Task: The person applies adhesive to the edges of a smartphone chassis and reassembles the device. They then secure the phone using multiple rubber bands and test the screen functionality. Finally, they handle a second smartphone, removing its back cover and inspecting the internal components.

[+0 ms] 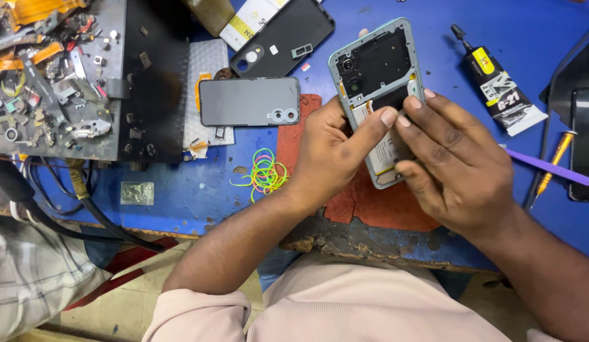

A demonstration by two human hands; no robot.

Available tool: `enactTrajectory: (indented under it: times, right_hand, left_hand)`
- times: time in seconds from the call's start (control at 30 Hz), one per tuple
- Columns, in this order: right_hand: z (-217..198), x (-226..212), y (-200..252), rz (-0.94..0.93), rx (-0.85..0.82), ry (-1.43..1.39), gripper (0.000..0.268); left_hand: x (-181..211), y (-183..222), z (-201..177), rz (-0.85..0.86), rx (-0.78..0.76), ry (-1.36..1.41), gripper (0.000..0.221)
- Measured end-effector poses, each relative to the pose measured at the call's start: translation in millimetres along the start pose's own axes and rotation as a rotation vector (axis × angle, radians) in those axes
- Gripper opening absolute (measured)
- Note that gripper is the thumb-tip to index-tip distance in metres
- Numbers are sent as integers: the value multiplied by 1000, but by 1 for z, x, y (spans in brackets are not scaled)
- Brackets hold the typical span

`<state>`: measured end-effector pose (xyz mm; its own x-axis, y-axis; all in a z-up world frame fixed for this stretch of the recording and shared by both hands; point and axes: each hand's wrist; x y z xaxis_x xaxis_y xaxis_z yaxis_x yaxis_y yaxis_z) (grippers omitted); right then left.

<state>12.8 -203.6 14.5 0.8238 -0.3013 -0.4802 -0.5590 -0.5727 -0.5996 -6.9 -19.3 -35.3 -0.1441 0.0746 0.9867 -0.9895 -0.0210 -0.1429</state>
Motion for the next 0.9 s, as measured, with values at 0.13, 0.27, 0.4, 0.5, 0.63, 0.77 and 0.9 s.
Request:
enactTrajectory:
  times: [0.13,0.27,0.4,0.5,0.63,0.77,0.9]
  right_hand:
    - [4,-3,-1,14,-33,34,57]
    - [6,-2,0,7,-19,48,65]
    - [9,-4,2,29,-28,72,74]
    - [10,-7,0,53,-29,66,79]
    - [10,-7,-1,121,-38,49,74]
    - [11,-2,7,178,0,-12,64]
    - [9,17,21,399,150,-769,53]
  left_hand:
    - [-1,0,3,-5,31,7,23]
    - [1,3,5,-9,45,-20,24]
    - [4,4,5,-44,31,-24,27]
    - [3,3,10,23,52,-87,26]
    - [3,6,10,-3,-14,-113,29]
    - [4,5,10,60,-69,-42,31]
    - [13,-1,0,52,-118,181,46]
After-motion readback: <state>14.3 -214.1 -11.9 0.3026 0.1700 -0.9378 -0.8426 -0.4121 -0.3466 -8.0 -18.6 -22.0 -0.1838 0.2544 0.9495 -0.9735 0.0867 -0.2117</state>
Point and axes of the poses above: each hand's wrist, its own y-axis away from the middle knuckle, its own z-axis out of the palm, x = y × z, and after that the axes turned 12 degrees about -y, right-handed
